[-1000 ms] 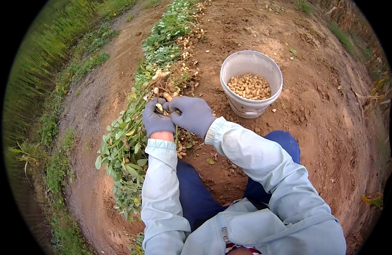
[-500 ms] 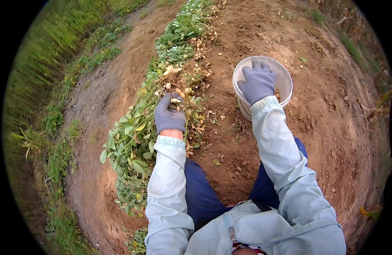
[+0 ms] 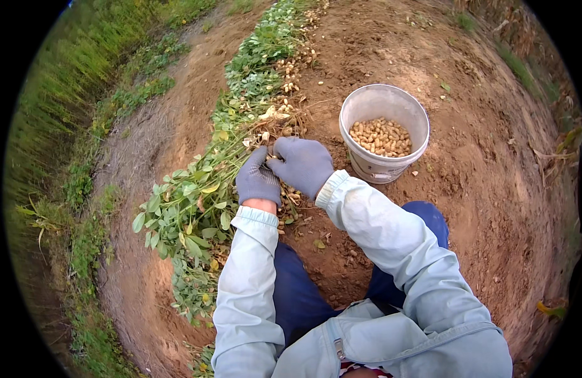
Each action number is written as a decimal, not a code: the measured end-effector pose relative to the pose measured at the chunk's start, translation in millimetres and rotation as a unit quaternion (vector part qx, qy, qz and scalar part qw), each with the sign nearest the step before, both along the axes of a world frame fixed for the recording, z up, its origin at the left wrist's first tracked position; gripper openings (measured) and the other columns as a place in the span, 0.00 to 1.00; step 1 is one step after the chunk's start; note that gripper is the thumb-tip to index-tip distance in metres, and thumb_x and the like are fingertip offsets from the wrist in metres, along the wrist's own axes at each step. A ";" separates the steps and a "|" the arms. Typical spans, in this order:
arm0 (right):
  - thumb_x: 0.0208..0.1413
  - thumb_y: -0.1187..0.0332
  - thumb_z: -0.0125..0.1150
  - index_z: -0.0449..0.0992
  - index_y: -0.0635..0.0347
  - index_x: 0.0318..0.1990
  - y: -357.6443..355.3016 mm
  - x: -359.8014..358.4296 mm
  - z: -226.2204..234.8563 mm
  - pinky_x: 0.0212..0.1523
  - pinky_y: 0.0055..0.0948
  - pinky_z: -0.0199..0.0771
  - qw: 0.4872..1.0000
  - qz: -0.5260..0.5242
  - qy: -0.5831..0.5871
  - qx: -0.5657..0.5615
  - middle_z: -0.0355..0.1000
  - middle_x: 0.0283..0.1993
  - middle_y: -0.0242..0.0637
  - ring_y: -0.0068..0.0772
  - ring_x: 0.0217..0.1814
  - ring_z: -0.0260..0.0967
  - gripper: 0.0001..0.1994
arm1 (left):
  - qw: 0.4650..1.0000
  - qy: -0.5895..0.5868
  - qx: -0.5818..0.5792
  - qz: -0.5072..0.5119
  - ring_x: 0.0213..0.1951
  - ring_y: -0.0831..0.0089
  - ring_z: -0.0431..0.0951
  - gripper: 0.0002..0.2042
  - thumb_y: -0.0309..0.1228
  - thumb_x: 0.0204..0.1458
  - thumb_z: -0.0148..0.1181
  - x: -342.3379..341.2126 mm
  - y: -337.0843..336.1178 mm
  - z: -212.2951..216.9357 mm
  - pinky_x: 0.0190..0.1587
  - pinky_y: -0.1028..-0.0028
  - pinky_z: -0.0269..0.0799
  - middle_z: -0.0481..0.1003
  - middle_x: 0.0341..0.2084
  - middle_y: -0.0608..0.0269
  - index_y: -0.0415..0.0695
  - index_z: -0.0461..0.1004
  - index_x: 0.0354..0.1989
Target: The person kneels in a field and pulls up peanut plants from the soil. They manually detach the peanut pods from the roots and place them into a white bucket, repeating this process for several plants.
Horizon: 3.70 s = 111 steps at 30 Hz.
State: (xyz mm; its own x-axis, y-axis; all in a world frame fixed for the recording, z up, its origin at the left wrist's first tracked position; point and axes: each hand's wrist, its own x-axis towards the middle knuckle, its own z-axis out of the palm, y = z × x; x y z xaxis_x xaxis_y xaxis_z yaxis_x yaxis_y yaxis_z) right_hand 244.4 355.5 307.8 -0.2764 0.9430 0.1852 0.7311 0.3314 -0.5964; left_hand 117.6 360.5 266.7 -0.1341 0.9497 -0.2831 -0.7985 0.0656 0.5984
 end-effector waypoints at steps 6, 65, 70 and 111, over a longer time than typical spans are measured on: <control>0.45 0.60 0.56 0.75 0.58 0.30 8.0 17.4 3.5 0.36 0.36 0.73 0.982 0.088 0.145 -0.086 0.74 0.29 0.44 0.42 0.34 0.74 0.11 | 0.998 0.051 -0.029 0.014 0.33 0.68 0.73 0.06 0.24 0.53 0.54 -0.8 -4.4 6.9 0.36 0.73 0.71 0.74 0.31 0.55 0.33 0.73 0.36; 0.42 0.62 0.56 0.76 0.63 0.41 26.4 23.2 -38.2 0.41 0.28 0.70 0.912 -0.003 0.371 -0.175 0.74 0.33 0.44 0.34 0.36 0.71 0.18 | 0.996 0.021 -0.090 -0.001 0.23 0.77 0.70 0.07 0.25 0.50 0.60 -0.8 -4.6 22.0 0.22 0.79 0.65 0.72 0.26 0.64 0.40 0.72 0.37; 0.41 0.63 0.58 0.76 0.65 0.38 19.7 30.3 -17.6 0.37 0.26 0.70 0.886 -0.027 0.406 -0.222 0.74 0.31 0.41 0.28 0.33 0.70 0.17 | 0.995 0.038 -0.084 0.023 0.22 0.76 0.70 0.07 0.25 0.50 0.60 1.2 -8.6 27.9 0.22 0.77 0.65 0.72 0.25 0.65 0.41 0.72 0.37; 0.45 0.57 0.59 0.75 0.53 0.34 -11.9 42.2 12.6 0.36 0.39 0.72 0.999 -0.021 0.018 0.044 0.74 0.31 0.42 0.44 0.35 0.74 0.12 | 0.974 0.073 -0.158 0.148 0.18 0.77 0.66 0.11 0.27 0.47 0.65 -4.6 -0.1 34.0 0.19 0.77 0.59 0.72 0.25 0.65 0.42 0.73 0.39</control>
